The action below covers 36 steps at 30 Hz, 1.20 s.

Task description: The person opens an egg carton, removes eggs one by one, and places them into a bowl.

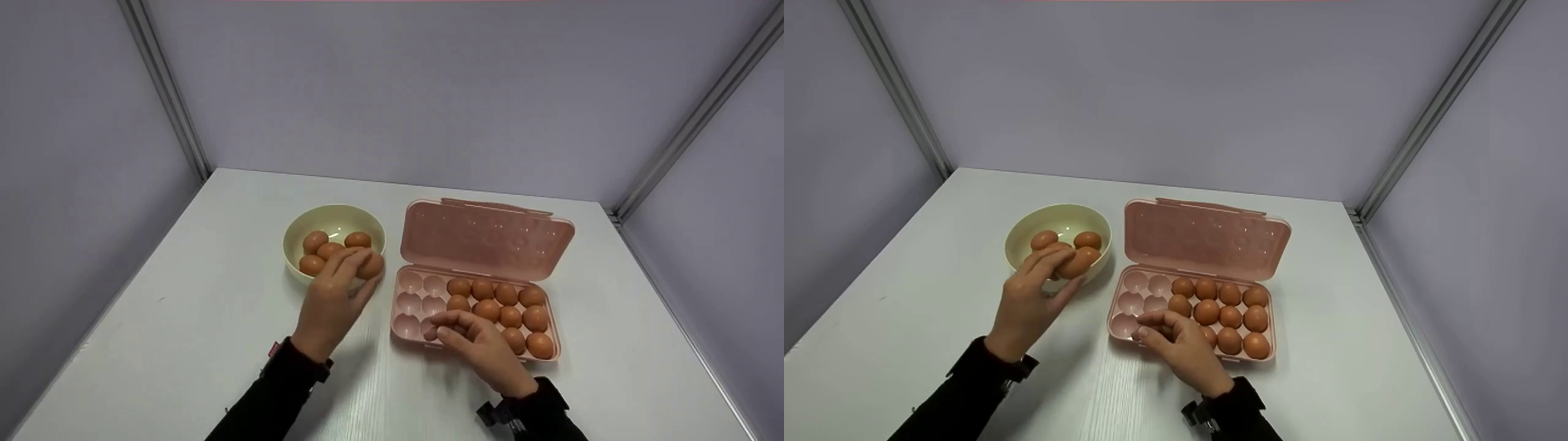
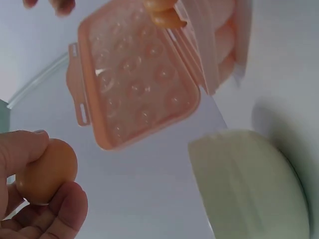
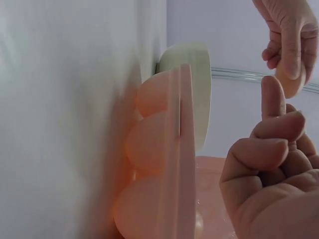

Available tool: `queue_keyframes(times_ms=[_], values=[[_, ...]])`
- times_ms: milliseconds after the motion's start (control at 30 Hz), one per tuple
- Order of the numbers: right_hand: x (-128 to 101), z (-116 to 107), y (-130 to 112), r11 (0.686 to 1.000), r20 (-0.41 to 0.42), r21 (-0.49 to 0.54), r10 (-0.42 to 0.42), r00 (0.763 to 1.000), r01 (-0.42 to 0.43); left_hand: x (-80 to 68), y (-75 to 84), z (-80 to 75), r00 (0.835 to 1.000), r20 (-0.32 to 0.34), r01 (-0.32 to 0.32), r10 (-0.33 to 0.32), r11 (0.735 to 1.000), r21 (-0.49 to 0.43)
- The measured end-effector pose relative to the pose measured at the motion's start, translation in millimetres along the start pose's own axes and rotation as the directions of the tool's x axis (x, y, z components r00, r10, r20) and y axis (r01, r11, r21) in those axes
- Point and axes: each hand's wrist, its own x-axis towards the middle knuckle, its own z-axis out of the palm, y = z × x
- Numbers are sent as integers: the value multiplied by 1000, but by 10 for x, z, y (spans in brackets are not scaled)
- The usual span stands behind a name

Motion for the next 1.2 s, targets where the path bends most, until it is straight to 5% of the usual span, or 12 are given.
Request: queue_keyframes(times_ms=[200,500,800,1200], values=[[27,6,44,996,-21,-75,-45,999,43,113,-379,-35,973,11,232,-232,972,-40],[28,-27,84,991,-39,-131,-41,998,36,176,-666,5,875,117,474,-471,881,3],[38,-48,62,986,-46,-164,-52,998,44,163,-742,47,826,200,524,-527,849,74],[40,-42,66,979,-52,-191,-76,996,65,217,-851,134,724,407,550,-557,822,148]])
